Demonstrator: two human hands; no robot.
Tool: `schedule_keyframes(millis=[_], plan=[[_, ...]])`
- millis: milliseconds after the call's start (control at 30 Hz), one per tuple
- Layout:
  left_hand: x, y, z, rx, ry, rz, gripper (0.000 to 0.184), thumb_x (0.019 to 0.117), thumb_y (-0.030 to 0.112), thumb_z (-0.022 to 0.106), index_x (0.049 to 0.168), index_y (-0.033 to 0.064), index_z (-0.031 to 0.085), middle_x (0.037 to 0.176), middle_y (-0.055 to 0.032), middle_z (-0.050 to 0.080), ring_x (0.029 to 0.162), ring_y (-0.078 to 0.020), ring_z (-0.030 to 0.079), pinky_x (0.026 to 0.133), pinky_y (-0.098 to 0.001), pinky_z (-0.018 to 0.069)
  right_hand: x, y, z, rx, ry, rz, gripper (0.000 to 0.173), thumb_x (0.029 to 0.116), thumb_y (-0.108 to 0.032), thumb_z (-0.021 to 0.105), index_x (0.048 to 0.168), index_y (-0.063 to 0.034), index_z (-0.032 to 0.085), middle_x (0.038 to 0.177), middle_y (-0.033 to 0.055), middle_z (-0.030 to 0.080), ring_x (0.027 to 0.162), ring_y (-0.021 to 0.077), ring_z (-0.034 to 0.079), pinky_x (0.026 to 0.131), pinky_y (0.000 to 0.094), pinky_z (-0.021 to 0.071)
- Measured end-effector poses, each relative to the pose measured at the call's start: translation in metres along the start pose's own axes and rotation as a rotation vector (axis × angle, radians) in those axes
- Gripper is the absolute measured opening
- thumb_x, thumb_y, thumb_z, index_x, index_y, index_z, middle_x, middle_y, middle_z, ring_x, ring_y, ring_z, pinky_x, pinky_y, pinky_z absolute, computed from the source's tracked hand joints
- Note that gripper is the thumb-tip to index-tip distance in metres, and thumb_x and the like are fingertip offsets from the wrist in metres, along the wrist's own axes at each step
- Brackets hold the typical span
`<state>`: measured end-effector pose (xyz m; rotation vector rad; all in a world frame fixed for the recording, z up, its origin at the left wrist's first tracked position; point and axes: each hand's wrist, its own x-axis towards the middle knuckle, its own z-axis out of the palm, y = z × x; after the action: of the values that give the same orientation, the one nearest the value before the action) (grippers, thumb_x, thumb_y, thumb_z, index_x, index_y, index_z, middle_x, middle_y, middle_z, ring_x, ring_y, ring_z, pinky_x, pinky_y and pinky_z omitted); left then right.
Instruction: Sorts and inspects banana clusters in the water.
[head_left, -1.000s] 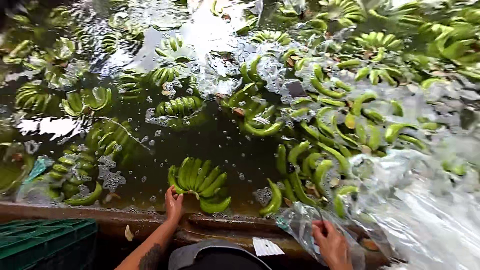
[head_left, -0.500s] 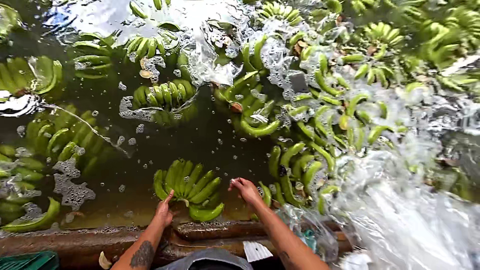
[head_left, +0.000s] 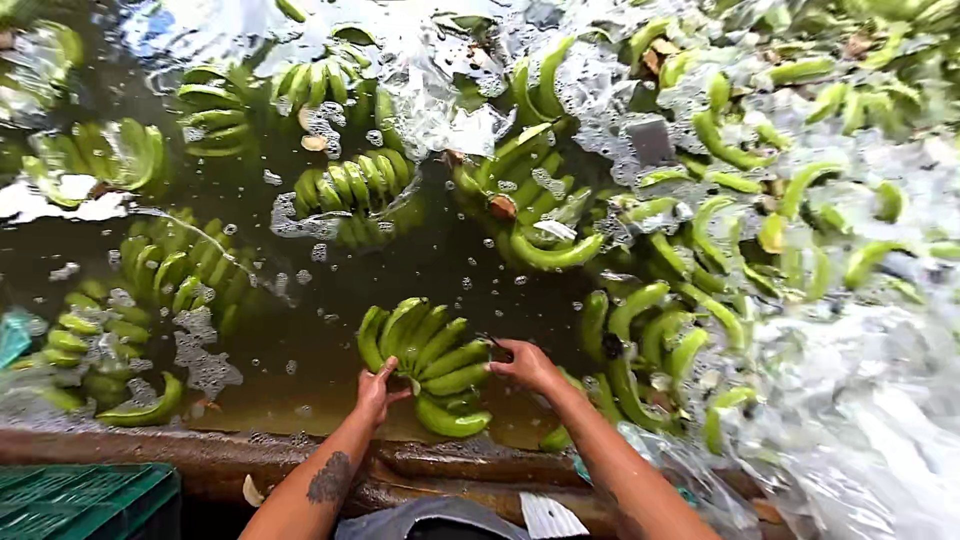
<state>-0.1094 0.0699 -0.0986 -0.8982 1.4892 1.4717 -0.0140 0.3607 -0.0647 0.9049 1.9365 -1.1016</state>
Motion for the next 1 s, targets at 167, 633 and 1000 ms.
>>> schedule_keyframes(millis=[167, 633, 1000], plan=[[0.021, 0.016, 0.002, 0.265, -0.051, -0.087, 0.071, 0.0994, 0.039, 0.067, 0.151, 0.0043, 0.032, 0.126, -0.0269, 0.061, 0.097, -0.0384, 0.069, 0.074, -0.0532, 0.0599, 0.001, 0.023, 0.036, 0.151, -0.037, 0.152, 0.051, 0.0932, -0.019, 0.078, 0.136, -0.0004, 0.059, 0.113, 0.0262, 0.067, 0.076, 0.0340, 0.069, 0.071, 0.0518, 0.0601], [0.006, 0.002, 0.033, 0.230, -0.258, -0.317, 0.053, 0.1131, 0.040, 0.031, 0.141, -0.0041, 0.042, 0.098, -0.0209, 0.073, 0.081, -0.0278, 0.075, 0.073, -0.0413, 0.0619, -0.039, 0.061, 0.086, 0.959, 0.570, 0.203, 0.023, 0.1001, -0.005, 0.063, 0.122, -0.0003, 0.059, 0.076, 0.0029, 0.055, 0.044, 0.0051, 0.041, 0.040, 0.0214, 0.0389], [0.042, 0.174, -0.039, 0.685, 0.408, 0.652, 0.048, 0.1032, 0.023, 0.059, 0.140, -0.0057, 0.050, 0.132, -0.0330, 0.056, 0.123, -0.0440, 0.057, 0.105, -0.0566, 0.0464, -0.032, 0.032, 0.046, -0.082, 0.615, -0.331, 0.051, 0.0871, -0.034, 0.080, 0.124, -0.0006, 0.070, 0.131, 0.0273, 0.063, 0.109, 0.0446, 0.067, 0.087, 0.0619, 0.0567]])
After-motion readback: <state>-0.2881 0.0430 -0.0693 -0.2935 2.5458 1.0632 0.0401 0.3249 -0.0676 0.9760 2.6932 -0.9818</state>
